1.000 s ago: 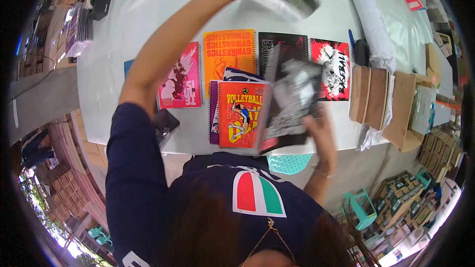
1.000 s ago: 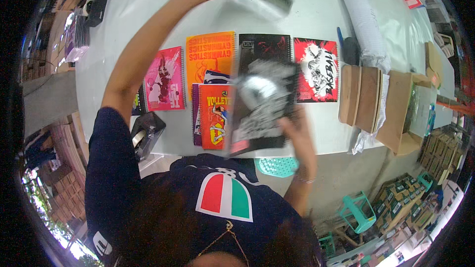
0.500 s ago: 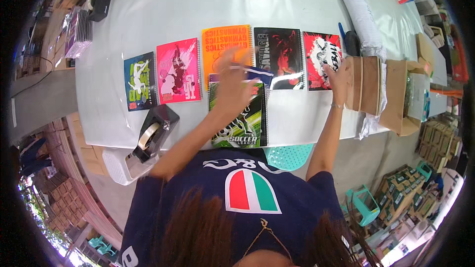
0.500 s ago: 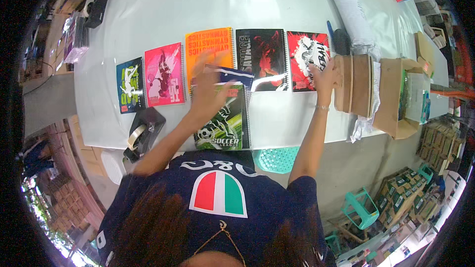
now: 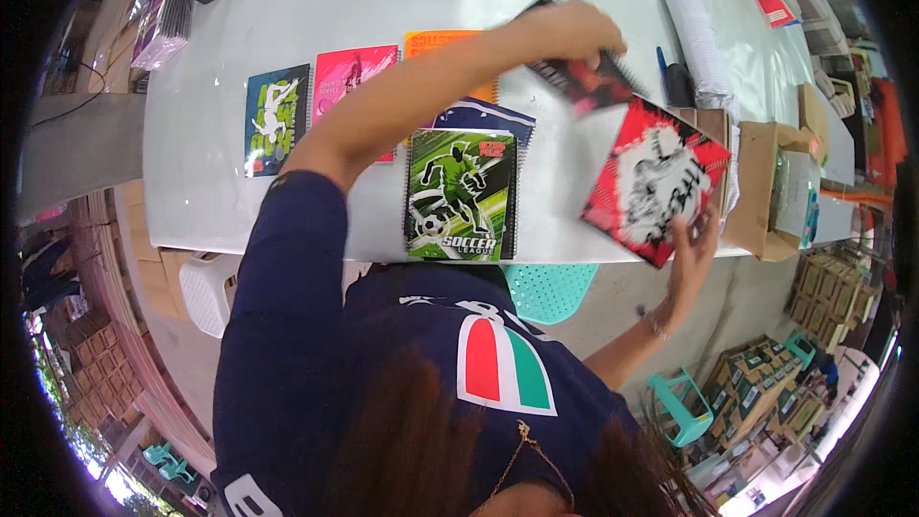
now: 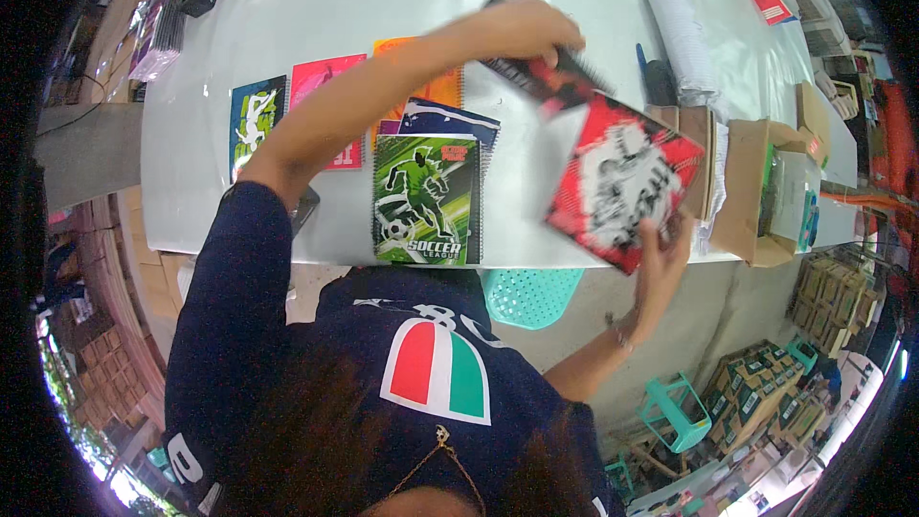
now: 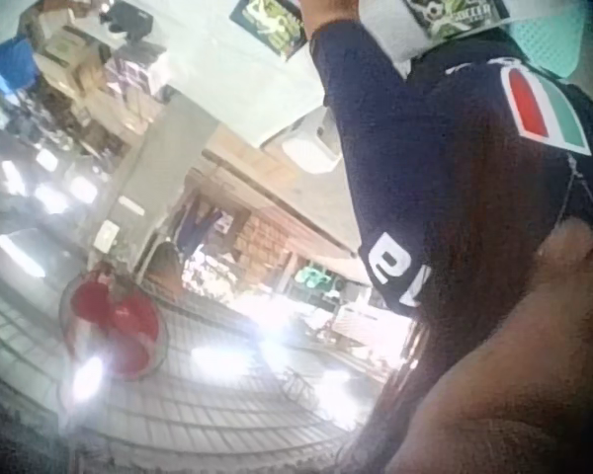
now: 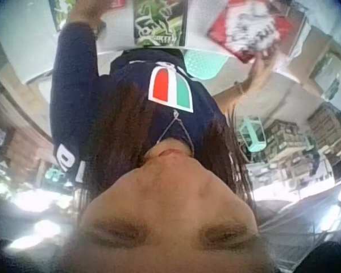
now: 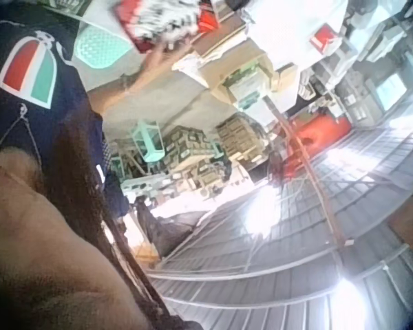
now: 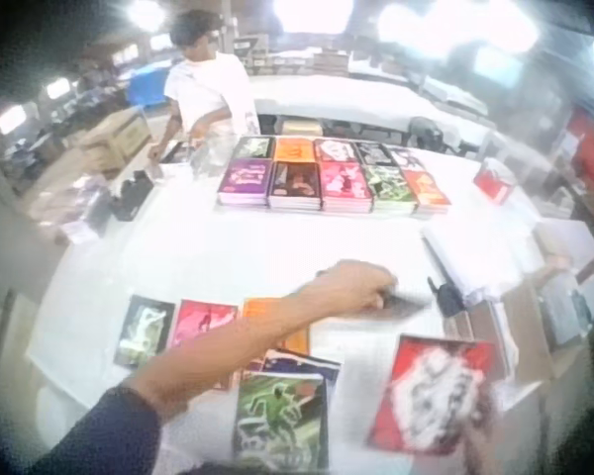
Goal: The person gathers notebooks from a table, places them inside a plastic bag, and secures the bag using tape.
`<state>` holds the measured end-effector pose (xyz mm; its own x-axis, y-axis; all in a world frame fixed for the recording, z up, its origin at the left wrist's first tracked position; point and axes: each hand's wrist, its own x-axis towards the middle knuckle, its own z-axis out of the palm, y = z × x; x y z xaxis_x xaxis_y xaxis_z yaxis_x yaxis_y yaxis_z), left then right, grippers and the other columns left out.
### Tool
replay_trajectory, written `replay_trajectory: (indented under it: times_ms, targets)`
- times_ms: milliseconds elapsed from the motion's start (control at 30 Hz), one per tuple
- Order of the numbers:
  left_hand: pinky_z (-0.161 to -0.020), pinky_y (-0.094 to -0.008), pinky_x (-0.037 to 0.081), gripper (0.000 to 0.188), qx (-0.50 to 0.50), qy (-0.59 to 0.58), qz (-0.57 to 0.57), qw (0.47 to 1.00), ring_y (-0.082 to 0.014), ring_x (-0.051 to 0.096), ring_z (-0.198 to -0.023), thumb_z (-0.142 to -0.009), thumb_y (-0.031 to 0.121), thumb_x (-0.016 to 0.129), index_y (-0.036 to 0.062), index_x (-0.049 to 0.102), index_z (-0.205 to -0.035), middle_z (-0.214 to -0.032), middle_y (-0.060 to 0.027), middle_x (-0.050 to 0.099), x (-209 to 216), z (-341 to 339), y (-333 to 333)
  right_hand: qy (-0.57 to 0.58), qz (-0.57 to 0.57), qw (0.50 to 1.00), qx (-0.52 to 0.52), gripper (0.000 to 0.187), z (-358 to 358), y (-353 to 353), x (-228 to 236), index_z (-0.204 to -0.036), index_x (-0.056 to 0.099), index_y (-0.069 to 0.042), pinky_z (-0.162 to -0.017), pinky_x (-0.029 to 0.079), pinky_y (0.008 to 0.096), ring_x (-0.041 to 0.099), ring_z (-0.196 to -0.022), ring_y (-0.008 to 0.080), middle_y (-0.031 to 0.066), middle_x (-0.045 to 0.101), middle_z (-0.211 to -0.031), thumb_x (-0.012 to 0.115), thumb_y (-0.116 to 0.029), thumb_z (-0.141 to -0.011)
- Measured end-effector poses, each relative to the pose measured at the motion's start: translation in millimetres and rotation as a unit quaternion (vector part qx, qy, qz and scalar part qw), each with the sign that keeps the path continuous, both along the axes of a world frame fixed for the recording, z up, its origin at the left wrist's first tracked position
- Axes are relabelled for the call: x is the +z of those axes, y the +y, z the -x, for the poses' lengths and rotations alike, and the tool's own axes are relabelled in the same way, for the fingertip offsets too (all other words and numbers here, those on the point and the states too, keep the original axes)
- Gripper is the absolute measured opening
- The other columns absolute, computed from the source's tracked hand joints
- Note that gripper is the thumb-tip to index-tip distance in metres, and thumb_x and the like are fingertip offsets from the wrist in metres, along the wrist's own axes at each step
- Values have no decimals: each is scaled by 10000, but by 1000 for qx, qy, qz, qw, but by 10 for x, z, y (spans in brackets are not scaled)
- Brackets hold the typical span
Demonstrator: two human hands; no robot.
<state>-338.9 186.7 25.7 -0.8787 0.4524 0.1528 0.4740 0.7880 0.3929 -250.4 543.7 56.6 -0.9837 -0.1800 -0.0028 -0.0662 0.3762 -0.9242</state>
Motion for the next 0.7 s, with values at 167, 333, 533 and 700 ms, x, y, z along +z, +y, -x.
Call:
replay_trajectory:
  times_ms: [167,333,533,700]
  targets:
    - [-896,-353,485,507,273,-28,-505,818,-285,590,-1089,-898,219,618,45,434,-1337,-1290,-170,534,1409,-1579,-522,-318,44,930,177,466,-620,-646,-279,-1222,435,-25,-752,495,267,565,-891,157,85,552,-1068,668,-76,-821]
    - [-883,-292,454,359,417,-21,-590,691,-141,568,-990,-896,228,629,-12,512,-1137,-1026,-89,606,1029,-2614,-238,-61,5,978,198,435,-87,-1606,-1038,-1224,428,-43,-808,477,310,548,-928,193,96,541,-1000,641,-144,-858]
    - [-1030,-500,289,690,571,50,-200,795,-411,326,-1261,-814,199,669,23,319,-1382,-1321,-257,354,-610,-2960,137,53,-257,937,231,677,448,-2911,-1400,-1252,402,8,-816,495,425,575,-1012,371,300,542,-1080,732,-317,-757]
    - [-952,-581,366,666,669,-133,-9,731,-463,390,-1203,-795,342,665,20,408,-1319,-1298,-270,379,-858,-2483,-613,17,-283,913,292,794,713,-3133,-1641,-1224,413,38,-791,510,436,579,-989,435,347,552,-1070,794,-356,-650]
